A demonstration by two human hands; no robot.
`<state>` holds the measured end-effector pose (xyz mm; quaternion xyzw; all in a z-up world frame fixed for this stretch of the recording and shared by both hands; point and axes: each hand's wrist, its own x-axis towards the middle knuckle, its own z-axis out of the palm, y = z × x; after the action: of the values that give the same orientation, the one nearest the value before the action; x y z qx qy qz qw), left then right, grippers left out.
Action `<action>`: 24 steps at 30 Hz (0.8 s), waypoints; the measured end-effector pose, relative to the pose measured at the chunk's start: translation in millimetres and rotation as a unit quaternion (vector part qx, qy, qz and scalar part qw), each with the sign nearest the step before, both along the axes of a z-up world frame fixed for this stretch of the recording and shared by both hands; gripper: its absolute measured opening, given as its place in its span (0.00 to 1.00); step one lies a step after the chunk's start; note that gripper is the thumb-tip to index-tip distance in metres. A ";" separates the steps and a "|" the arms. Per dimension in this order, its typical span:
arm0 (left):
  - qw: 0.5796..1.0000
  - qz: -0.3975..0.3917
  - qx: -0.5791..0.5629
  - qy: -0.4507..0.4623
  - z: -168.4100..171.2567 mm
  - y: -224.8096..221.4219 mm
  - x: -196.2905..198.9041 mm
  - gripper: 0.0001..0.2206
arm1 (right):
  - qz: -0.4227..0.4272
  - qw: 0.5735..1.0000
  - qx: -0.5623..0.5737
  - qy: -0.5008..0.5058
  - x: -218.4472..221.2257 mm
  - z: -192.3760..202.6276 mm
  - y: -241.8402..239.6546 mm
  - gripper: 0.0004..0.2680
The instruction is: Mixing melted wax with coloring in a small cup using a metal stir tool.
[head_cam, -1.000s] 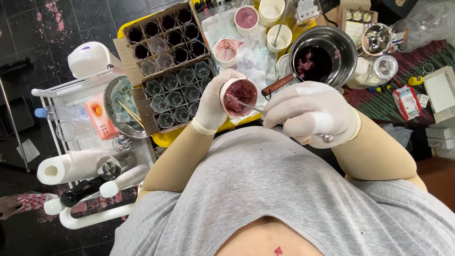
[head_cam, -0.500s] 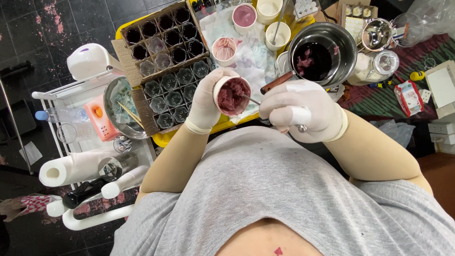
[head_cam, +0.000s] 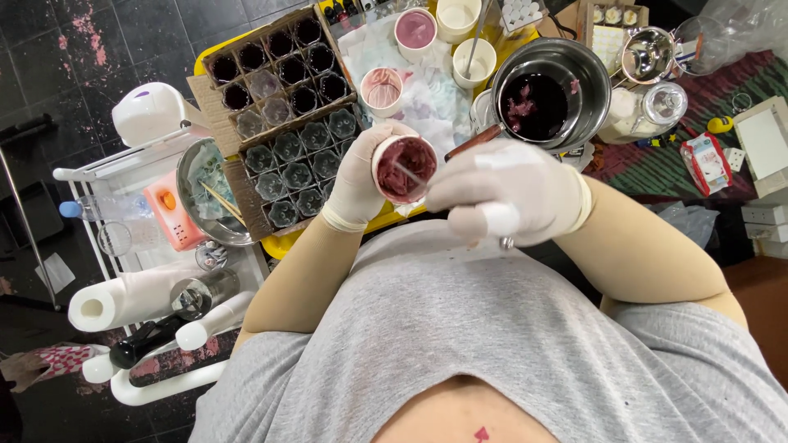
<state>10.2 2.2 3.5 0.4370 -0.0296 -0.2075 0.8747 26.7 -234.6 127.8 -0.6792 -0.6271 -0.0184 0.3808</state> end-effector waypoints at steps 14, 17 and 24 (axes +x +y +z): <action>0.998 0.034 -0.032 0.030 3.2 2.4 5.0 0.15 | -0.065 0.993 0.086 -0.042 -26.1 -6.2 -10.1 0.10; 0.999 0.051 0.015 0.010 7.5 -0.3 3.4 0.15 | -0.060 0.992 0.095 -0.059 -25.9 -6.3 -5.4 0.10; 0.985 0.047 0.135 -0.094 20.2 -1.2 3.3 0.14 | -0.015 0.993 0.098 0.061 -24.1 -16.6 1.9 0.01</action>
<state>13.5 1.0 23.8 0.5698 -0.0625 -0.1262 0.8096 2.7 -232.7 111.1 -0.6478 -0.5877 -0.0444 0.4827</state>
